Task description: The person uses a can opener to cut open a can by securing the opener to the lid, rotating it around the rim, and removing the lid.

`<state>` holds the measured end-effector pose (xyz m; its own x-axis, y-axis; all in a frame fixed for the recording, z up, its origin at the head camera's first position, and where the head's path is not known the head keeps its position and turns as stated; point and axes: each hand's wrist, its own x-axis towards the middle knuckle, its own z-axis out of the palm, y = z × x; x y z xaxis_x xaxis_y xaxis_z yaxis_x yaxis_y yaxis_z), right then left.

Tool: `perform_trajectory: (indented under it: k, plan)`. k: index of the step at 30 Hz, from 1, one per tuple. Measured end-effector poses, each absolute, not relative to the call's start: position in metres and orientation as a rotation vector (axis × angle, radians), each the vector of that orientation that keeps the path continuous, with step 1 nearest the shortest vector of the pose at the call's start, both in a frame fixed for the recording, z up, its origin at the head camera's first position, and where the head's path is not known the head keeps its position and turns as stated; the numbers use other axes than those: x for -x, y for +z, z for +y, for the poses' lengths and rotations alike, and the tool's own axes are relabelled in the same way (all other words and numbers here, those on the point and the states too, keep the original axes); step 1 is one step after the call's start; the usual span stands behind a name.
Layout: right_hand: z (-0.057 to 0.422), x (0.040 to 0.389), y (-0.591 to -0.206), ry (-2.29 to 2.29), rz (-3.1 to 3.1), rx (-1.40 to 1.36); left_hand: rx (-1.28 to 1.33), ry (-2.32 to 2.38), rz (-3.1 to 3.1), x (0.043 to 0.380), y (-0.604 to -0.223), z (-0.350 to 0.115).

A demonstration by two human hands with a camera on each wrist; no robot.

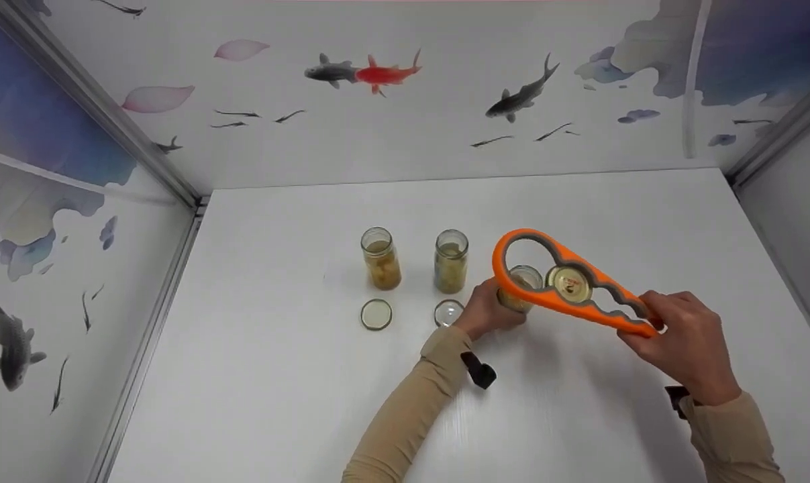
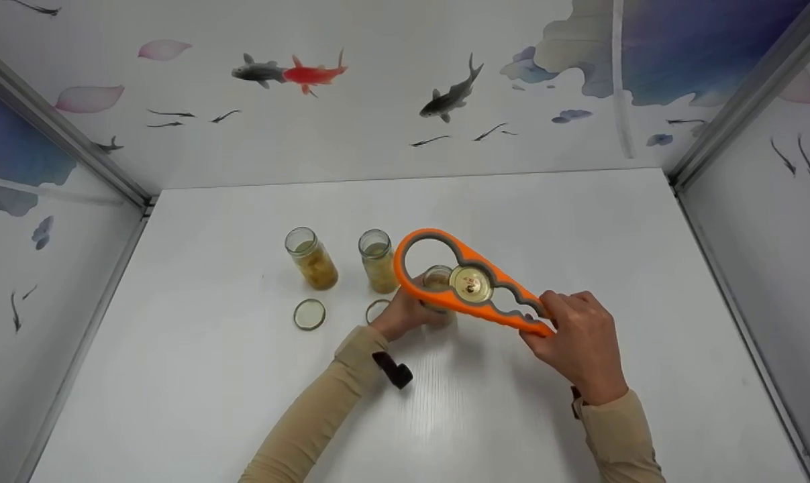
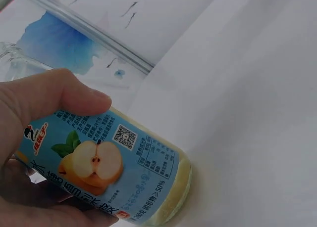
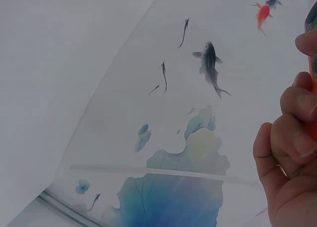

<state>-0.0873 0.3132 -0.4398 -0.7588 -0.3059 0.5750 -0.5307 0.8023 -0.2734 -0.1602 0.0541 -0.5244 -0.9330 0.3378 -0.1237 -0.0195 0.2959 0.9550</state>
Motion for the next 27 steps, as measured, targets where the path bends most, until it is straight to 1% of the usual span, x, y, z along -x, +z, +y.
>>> perform_trajectory:
  k: [13, 27]
  plan:
    - [0.311, 0.086, -0.441, 0.609, -2.447, -0.465, -0.154, 1.677, 2.298, 0.186, -0.524, 0.062]
    - [0.306, 0.086, -0.447, 0.621, -2.461, -0.386, -0.127, 1.785, 2.284, 0.201, -0.528, 0.074]
